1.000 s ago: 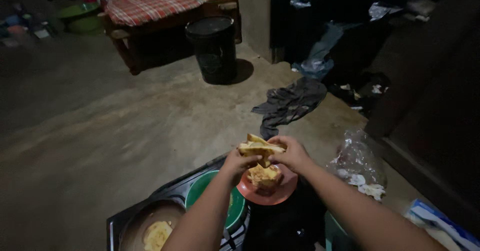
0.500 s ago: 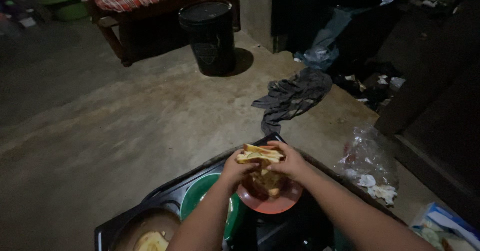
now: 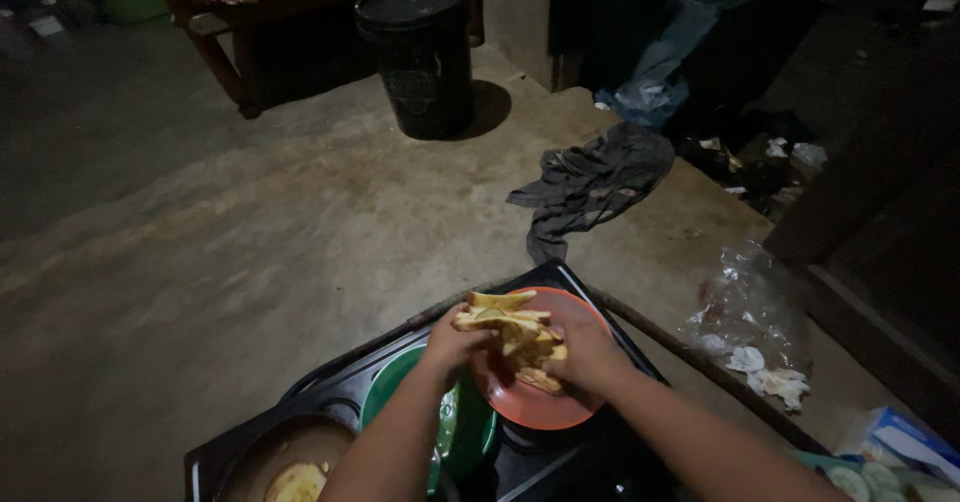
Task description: The person fries slices of bread in a pan on a portable countertop stove, flipping them with a spoon. They then cut cucumber and tomato on a cutting board, assemble the fried bread with the vegetables into sandwiches, cut the sandwiches in half with a knife, and place them on a plate.
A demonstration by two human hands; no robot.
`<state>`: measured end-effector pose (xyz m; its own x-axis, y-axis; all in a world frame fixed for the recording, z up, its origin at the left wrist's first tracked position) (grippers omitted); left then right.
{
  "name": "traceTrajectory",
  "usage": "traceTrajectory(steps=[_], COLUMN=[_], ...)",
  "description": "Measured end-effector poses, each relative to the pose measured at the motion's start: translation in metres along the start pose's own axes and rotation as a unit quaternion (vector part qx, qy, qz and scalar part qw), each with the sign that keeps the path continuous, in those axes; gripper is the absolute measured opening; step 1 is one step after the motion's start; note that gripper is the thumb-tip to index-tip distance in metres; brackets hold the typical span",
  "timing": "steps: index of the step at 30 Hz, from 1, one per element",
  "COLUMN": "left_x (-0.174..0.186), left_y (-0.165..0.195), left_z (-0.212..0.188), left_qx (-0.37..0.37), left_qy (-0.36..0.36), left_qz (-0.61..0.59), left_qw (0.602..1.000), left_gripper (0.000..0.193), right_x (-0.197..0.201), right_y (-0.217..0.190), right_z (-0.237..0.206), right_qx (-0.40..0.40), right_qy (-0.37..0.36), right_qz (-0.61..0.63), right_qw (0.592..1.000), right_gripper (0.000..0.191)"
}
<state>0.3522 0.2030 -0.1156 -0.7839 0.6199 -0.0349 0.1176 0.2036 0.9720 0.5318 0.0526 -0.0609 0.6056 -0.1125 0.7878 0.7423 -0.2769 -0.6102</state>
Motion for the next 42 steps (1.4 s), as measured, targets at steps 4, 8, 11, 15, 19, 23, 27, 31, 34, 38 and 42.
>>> traceTrajectory(steps=[4,8,11,15,19,23,27,31,34,38,42], left_x=[0.0,0.0,0.003,0.007,0.011,0.015,0.017,0.016,0.004,-0.022,-0.041], left_y=[-0.003,0.0,0.001,0.001,0.0,-0.006,-0.016,-0.016,-0.012,-0.002,0.012], left_z=[0.0,-0.002,-0.004,-0.006,-0.002,0.007,0.021,0.033,0.035,0.029,0.019], left_qx=[0.012,-0.002,-0.001,0.007,-0.001,-0.023,-0.031,-0.053,-0.076,-0.057,-0.015], left_qy=[0.002,-0.005,0.004,0.015,0.021,0.019,0.025,0.033,0.008,-0.022,-0.026], left_qz=[0.004,0.013,0.024,0.028,0.044,0.016,0.018,-0.004,-0.01,-0.082,-0.056], left_qw=[1.0,1.0,1.0,0.999,0.999,0.999,0.999,0.998,0.997,0.995,0.998], left_gripper=[0.052,0.051,0.052,0.054,0.053,0.053,0.05,0.055,0.057,0.059,0.055], right_x=[0.008,0.004,-0.002,-0.012,-0.031,-0.054,-0.047,-0.018,0.004,0.028,0.042], right_y=[-0.019,-0.022,-0.018,-0.005,0.025,0.06,0.087,0.108,0.122,0.128,0.128], right_z=[-0.007,-0.007,-0.003,0.008,0.022,0.04,0.051,0.053,0.045,0.028,0.015], right_qx=[-0.073,-0.082,-0.073,-0.065,-0.113,-0.169,-0.186,-0.194,-0.205,-0.194,-0.206], right_qy=[-0.028,-0.045,-0.042,-0.017,0.005,-0.021,0.03,0.05,0.068,0.104,0.086], right_qz=[-0.051,-0.067,-0.07,-0.106,0.029,0.143,0.138,0.133,0.153,0.134,0.165], right_qw=[0.996,0.993,0.994,0.992,0.993,0.975,0.972,0.971,0.964,0.966,0.961], right_gripper=[0.059,0.055,0.057,0.069,0.055,0.038,0.04,0.038,0.04,0.038,0.03])
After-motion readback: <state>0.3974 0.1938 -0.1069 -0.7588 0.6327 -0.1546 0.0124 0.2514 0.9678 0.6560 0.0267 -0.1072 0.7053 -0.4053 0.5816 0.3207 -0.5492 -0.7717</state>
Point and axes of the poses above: each hand's wrist, its own z-axis towards the middle knuckle, its own x-axis out of the back of the hand, y = z × x, the point moved 6 cm from there along z, towards the middle knuckle, and after that the axes turned 7 degrees about z, right-handed, at the moved point
